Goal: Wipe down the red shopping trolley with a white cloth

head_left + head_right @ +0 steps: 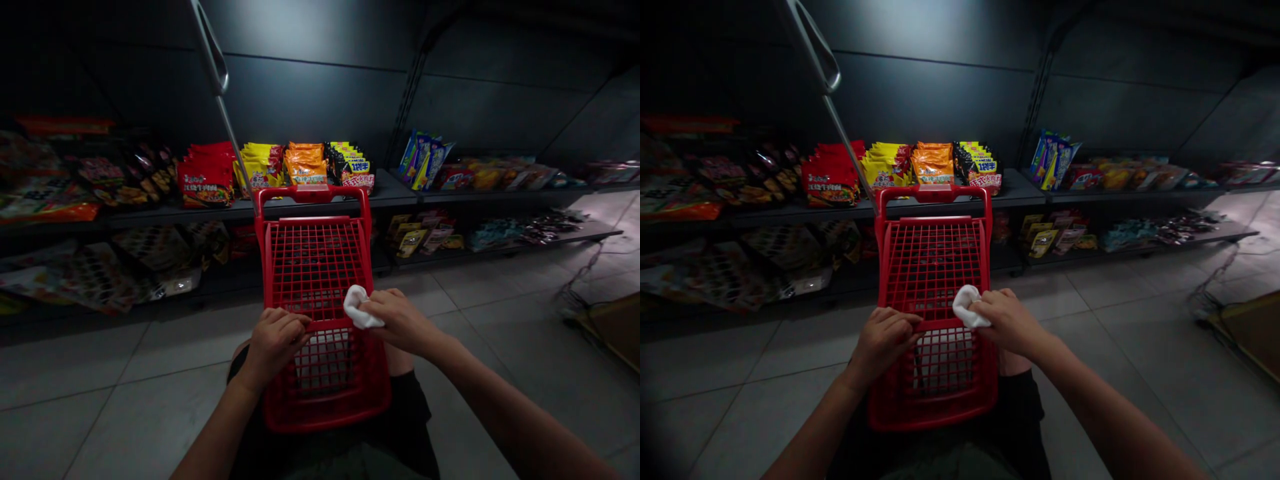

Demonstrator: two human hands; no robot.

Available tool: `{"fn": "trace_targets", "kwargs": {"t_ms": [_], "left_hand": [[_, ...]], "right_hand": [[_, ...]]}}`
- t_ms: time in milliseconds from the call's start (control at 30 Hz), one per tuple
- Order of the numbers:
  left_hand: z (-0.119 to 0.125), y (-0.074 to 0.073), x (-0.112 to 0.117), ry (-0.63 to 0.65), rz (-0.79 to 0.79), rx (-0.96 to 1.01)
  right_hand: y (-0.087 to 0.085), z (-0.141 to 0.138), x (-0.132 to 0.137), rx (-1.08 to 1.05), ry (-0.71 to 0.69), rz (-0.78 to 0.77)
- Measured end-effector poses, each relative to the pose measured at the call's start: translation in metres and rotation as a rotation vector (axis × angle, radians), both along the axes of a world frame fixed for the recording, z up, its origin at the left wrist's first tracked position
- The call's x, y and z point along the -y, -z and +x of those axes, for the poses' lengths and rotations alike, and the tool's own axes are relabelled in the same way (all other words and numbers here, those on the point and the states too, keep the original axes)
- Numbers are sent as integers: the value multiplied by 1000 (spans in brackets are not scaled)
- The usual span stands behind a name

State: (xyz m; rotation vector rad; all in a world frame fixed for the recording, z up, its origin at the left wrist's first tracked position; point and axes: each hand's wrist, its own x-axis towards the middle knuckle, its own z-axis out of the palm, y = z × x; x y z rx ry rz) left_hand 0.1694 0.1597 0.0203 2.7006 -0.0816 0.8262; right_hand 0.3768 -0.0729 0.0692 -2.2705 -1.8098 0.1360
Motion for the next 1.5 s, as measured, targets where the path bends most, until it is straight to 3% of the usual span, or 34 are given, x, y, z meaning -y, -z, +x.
{"fn": "trace_targets", "kwargs": {"t_ms": [133,233,333,433,667,767,867,933,1000,1200,1333,1433,1500], "left_hand": [[2,-2,1,0,25,11],[4,-3,3,-5,13,35],[3,-1,2,-1,-7,48],[2,3,0,6,-22,40],[3,9,-5,13,-26,-44],[5,11,-6,11,-14,-70],[6,10,-6,-28,25,-97],[6,9,-6,-62,45,-127],[4,8,-5,-79,44,-145],[-2,0,8,-133,8,-145],[-8,-9,38,-260,-52,-142],[-18,-10,61,-271,-319,-139],[-24,-7,71,-132,-712,-317]], "right_hand": [[13,58,-46,121,175,69],[6,109,-88,238,410,114],[-4,129,-114,304,571,157],[0,105,-104,274,539,156],[33,-16,-1,72,220,167],[29,-45,-1,44,89,138],[21,-62,-33,84,-110,98],[18,-71,-52,140,-181,100],[20,-73,-57,195,-154,117],[39,-49,-16,270,66,147],[38,-39,-10,291,67,159],[31,-39,-15,279,50,201],[27,-40,-15,255,41,219]]}}
